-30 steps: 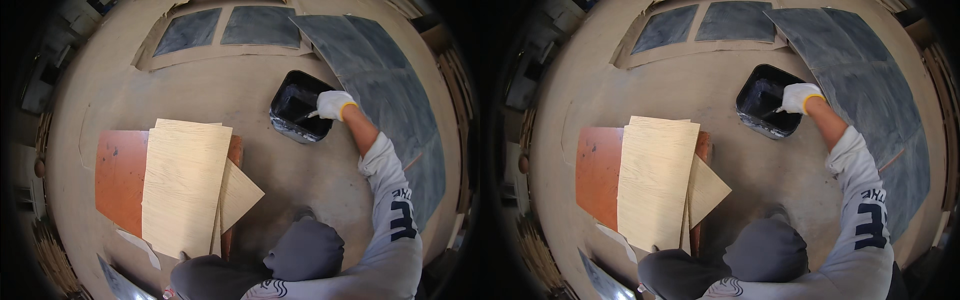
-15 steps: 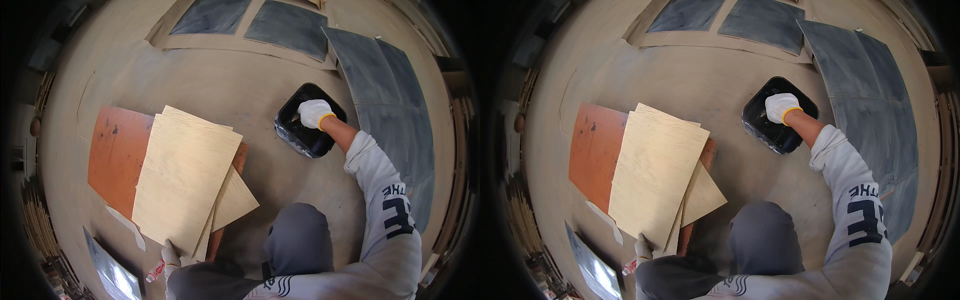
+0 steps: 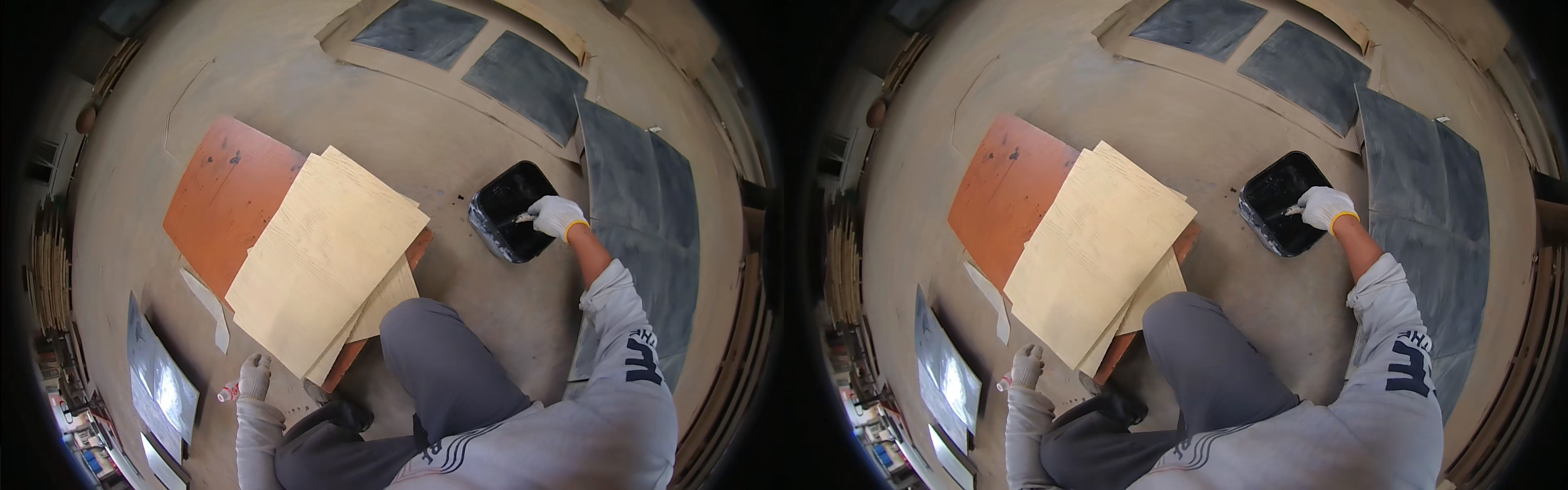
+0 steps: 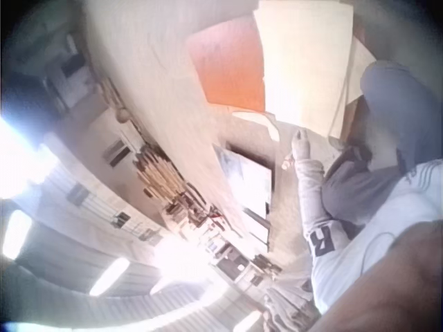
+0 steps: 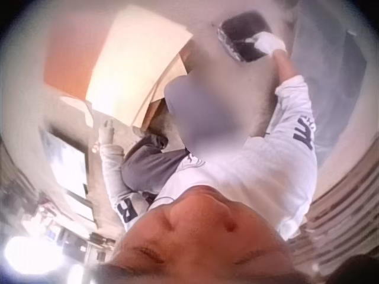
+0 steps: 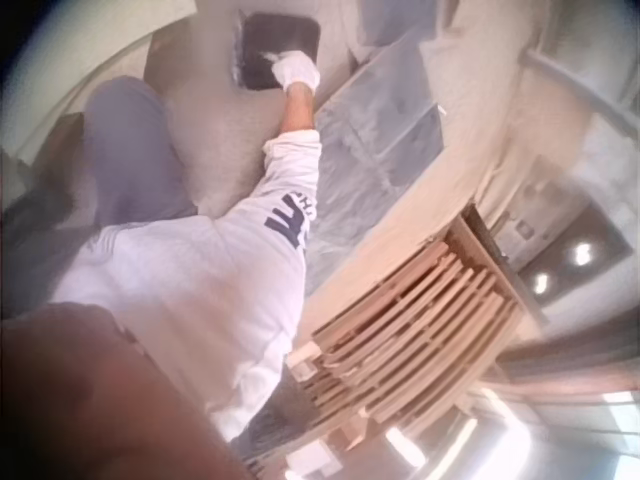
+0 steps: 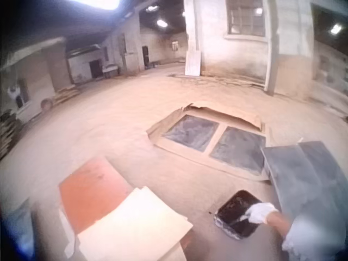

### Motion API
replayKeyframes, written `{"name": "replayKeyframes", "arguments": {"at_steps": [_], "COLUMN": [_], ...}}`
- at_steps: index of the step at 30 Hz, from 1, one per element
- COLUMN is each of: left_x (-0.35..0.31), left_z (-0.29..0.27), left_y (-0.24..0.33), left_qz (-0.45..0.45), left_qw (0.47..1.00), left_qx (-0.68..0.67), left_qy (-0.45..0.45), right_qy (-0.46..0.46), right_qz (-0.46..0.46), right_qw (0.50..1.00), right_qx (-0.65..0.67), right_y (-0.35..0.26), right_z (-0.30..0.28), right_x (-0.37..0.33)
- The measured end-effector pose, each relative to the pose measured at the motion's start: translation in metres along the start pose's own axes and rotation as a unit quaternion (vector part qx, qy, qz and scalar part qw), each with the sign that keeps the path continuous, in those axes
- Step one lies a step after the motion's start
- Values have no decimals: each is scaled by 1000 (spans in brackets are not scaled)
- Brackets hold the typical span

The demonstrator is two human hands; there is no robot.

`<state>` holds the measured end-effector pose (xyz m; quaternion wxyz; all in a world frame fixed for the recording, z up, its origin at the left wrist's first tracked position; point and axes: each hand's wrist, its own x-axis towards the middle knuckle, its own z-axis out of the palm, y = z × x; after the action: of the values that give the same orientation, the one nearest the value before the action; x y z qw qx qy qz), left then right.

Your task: The person sits on the floor and applies a dark finish to rectangular wood pieces using a brush. They repeatedly dip the brush into a container, spread the finish evenly across each piece, and set finished pieces aside on the floor.

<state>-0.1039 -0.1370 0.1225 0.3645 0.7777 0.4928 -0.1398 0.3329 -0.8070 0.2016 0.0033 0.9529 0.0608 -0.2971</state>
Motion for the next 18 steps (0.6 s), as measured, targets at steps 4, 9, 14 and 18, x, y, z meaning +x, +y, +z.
{"name": "replayKeyframes", "arguments": {"at_steps": [4, 9, 14, 18], "left_x": [-34, -73, -133, -161], "left_z": [-34, -57, -77, -77], "left_y": [8, 32, 78, 137], "left_qz": [14, 84, 124, 113], "left_qw": [999, 993, 984, 984], "left_qx": [41, 69, 114, 111], "left_qy": [-3, 33, 62, 87], "right_qy": [17, 20, 11, -13], "right_qz": [14, 5, 14, 47], "right_qw": [998, 999, 999, 999], "right_qx": [58, 32, 31, -2], "right_y": [-1, 1, -6, 15], "right_z": [1, 15, 40, 51], "right_x": [-11, -4, -10, -7]}}
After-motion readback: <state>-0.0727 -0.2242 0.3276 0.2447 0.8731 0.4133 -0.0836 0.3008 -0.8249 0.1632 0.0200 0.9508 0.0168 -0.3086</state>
